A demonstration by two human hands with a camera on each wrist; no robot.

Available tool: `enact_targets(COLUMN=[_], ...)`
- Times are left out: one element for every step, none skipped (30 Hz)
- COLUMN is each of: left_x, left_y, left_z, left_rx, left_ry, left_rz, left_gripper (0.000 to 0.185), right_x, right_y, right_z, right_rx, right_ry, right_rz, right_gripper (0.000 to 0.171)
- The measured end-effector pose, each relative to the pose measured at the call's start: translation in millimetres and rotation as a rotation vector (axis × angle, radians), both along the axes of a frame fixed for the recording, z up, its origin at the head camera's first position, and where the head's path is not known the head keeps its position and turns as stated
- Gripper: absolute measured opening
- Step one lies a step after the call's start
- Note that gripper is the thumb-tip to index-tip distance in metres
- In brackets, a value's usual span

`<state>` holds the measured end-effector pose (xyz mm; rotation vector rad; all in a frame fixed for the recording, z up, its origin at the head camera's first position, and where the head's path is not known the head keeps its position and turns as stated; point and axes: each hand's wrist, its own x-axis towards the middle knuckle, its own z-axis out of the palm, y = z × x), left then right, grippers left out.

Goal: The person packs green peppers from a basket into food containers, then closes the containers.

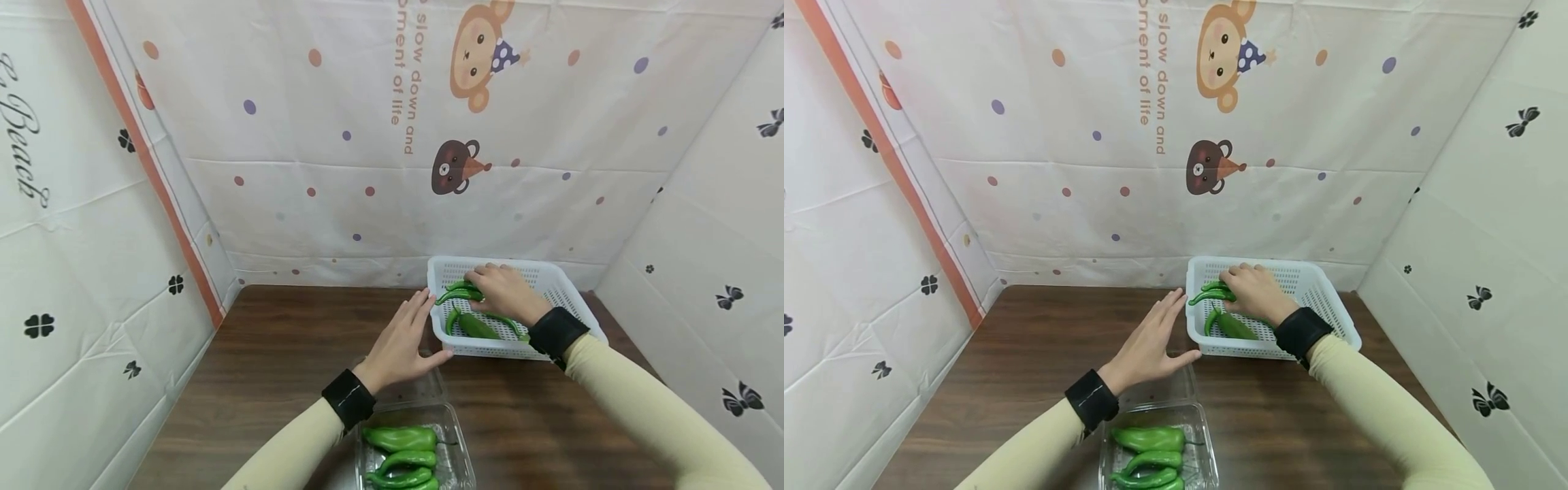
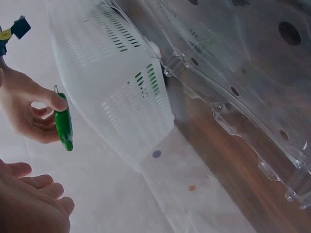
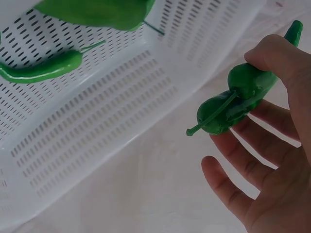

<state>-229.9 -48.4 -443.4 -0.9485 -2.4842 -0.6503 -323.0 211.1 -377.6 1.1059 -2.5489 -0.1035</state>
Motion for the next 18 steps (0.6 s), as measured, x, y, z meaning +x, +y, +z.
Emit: enact_targets(left_x=[1.3, 2.8, 4.3, 6.0, 7.8, 9.5, 11.4, 13.1, 14.8, 16.4, 17.9, 19.2, 20.6, 21.9, 23.2, 24.8, 26.2, 28.0], left_y=[-0.3, -0.6, -1.0, -1.5, -2.1, -2.8, -3.6, -4.4, -5.1, -6.0, -6.7, -7.4, -8.1, -8.8, -9.5, -10.4, -11.2, -12.1], left_z=[0.3, 0.9, 1.4, 2.1, 2.8, 3.6, 4.6, 5.5, 6.4, 7.4, 8.3, 9.3, 10.0, 10.7, 11.3, 11.7, 11.6, 11.7], left_rx=[-0.001, 0.000, 0.001, 0.001, 0.002, 0.008, 0.011, 0.013, 0.014, 0.018, 0.022, 0.026, 0.030, 0.033, 0.037, 0.039, 0.040, 0.042], left_ry=[0.002, 0.005, 0.008, 0.012, 0.018, 0.028, 0.034, 0.041, 0.043, 0.049, 0.055, 0.059, 0.063, 0.068, 0.073, 0.079, 0.084, 0.087], left_rz=[-0.003, -0.007, -0.012, -0.016, -0.020, -0.027, -0.032, -0.036, -0.038, -0.041, -0.042, -0.044, -0.044, -0.045, -0.048, -0.050, -0.052, -0.056], left_gripper=[0.099, 0.100, 0.101, 0.101, 0.102, 0.102, 0.103, 0.103, 0.103, 0.104, 0.104, 0.104, 0.105, 0.105, 0.105, 0.106, 0.106, 0.106], right_x=[2.5, 4.7, 7.0, 9.2, 11.4, 13.4, 15.5, 17.6, 19.8, 22.1, 24.4, 26.8, 29.3, 31.7, 34.3, 36.8, 39.2, 41.4], right_y=[-1.0, -2.0, -3.0, -3.9, -4.9, -5.7, -6.6, -7.5, -8.2, -8.9, -9.5, -10.1, -10.9, -11.7, -12.6, -13.5, -14.4, -15.5], right_z=[0.5, 0.9, 1.5, 2.2, 2.9, 3.6, 4.3, 5.3, 6.3, 7.2, 8.1, 9.0, 10.1, 10.9, 11.9, 12.6, 13.2, 13.6], right_rx=[-0.002, -0.004, -0.007, -0.008, -0.009, -0.006, -0.006, -0.008, -0.011, -0.012, -0.016, -0.022, -0.029, -0.035, -0.039, -0.042, -0.045, -0.047], right_ry=[0.003, 0.007, 0.011, 0.012, 0.014, 0.017, 0.015, 0.015, 0.017, 0.023, 0.029, 0.036, 0.043, 0.053, 0.062, 0.068, 0.072, 0.076], right_rz=[0.004, 0.009, 0.013, 0.019, 0.022, 0.026, 0.031, 0.037, 0.044, 0.051, 0.060, 0.071, 0.082, 0.093, 0.104, 0.114, 0.126, 0.134], right_gripper=[0.042, 0.043, 0.044, 0.044, 0.045, 0.046, 0.046, 0.046, 0.047, 0.047, 0.047, 0.047, 0.046, 0.046, 0.046, 0.044, 0.044, 0.043])
